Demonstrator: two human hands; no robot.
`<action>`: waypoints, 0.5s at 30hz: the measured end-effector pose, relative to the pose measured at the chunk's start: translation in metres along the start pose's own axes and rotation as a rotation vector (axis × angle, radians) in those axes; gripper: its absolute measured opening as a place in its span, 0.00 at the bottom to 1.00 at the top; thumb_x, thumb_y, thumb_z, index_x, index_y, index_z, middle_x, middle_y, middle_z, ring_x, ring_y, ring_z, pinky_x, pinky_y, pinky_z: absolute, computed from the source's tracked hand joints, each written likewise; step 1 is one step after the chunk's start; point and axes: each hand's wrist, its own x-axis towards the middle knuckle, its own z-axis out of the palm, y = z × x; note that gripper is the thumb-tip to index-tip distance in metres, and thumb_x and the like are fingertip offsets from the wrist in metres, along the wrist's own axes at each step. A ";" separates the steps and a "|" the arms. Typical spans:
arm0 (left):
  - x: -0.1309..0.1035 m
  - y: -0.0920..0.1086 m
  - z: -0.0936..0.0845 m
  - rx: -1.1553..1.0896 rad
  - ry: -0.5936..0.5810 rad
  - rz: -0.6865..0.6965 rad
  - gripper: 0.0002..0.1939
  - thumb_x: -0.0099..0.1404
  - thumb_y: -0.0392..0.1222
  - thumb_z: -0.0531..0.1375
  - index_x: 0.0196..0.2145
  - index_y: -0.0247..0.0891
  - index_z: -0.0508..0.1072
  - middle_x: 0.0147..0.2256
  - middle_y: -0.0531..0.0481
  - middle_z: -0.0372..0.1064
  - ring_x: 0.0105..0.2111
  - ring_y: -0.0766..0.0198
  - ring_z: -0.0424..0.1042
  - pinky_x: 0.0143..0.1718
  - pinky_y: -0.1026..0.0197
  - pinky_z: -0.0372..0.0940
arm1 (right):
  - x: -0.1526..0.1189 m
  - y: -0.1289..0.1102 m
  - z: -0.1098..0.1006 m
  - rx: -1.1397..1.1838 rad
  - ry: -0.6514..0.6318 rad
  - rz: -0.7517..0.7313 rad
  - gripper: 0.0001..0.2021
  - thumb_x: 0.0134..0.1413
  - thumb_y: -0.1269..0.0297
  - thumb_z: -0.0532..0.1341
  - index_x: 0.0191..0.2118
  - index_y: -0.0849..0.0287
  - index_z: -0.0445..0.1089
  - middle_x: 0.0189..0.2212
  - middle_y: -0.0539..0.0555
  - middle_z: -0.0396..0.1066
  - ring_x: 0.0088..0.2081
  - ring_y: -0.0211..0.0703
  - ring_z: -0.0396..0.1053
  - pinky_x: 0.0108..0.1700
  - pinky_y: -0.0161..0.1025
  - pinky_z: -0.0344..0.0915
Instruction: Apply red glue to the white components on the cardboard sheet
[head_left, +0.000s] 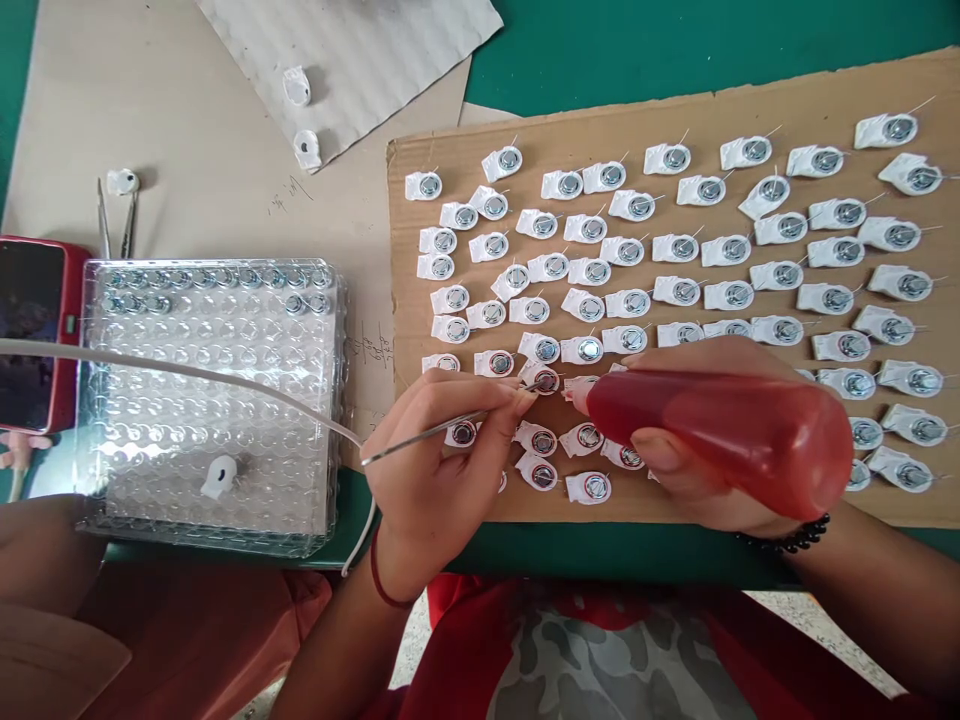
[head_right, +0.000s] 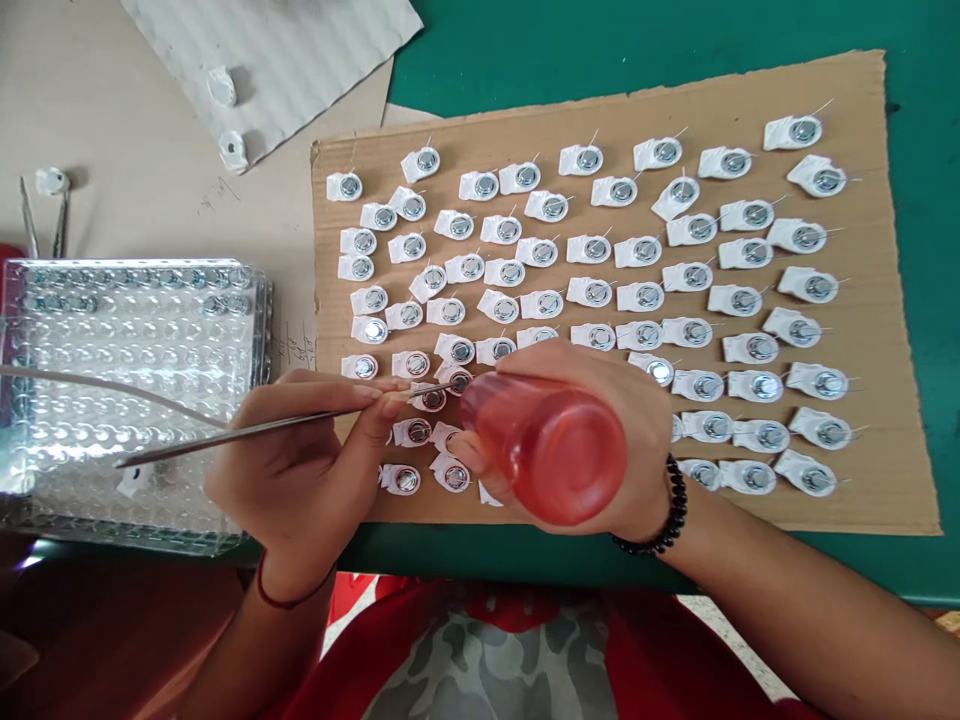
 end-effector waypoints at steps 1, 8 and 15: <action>0.000 0.000 0.000 0.006 0.005 0.008 0.13 0.52 0.28 0.65 0.33 0.40 0.69 0.30 0.57 0.72 0.31 0.68 0.73 0.32 0.65 0.69 | 0.000 0.000 0.000 -0.009 0.015 -0.001 0.22 0.47 0.44 0.55 0.26 0.57 0.74 0.26 0.57 0.74 0.28 0.48 0.72 0.27 0.43 0.69; 0.000 0.002 0.002 -0.010 0.031 -0.006 0.11 0.53 0.28 0.64 0.32 0.40 0.69 0.29 0.57 0.72 0.30 0.69 0.72 0.31 0.65 0.69 | 0.000 0.002 -0.001 -0.019 0.096 -0.097 0.17 0.49 0.48 0.58 0.29 0.59 0.71 0.25 0.54 0.73 0.25 0.41 0.70 0.26 0.39 0.69; 0.001 0.001 0.001 -0.018 -0.005 0.009 0.13 0.52 0.26 0.64 0.33 0.40 0.69 0.30 0.57 0.72 0.31 0.67 0.73 0.31 0.64 0.69 | -0.001 0.001 -0.001 -0.027 0.141 -0.133 0.10 0.50 0.54 0.59 0.34 0.55 0.67 0.27 0.52 0.71 0.25 0.41 0.70 0.26 0.39 0.67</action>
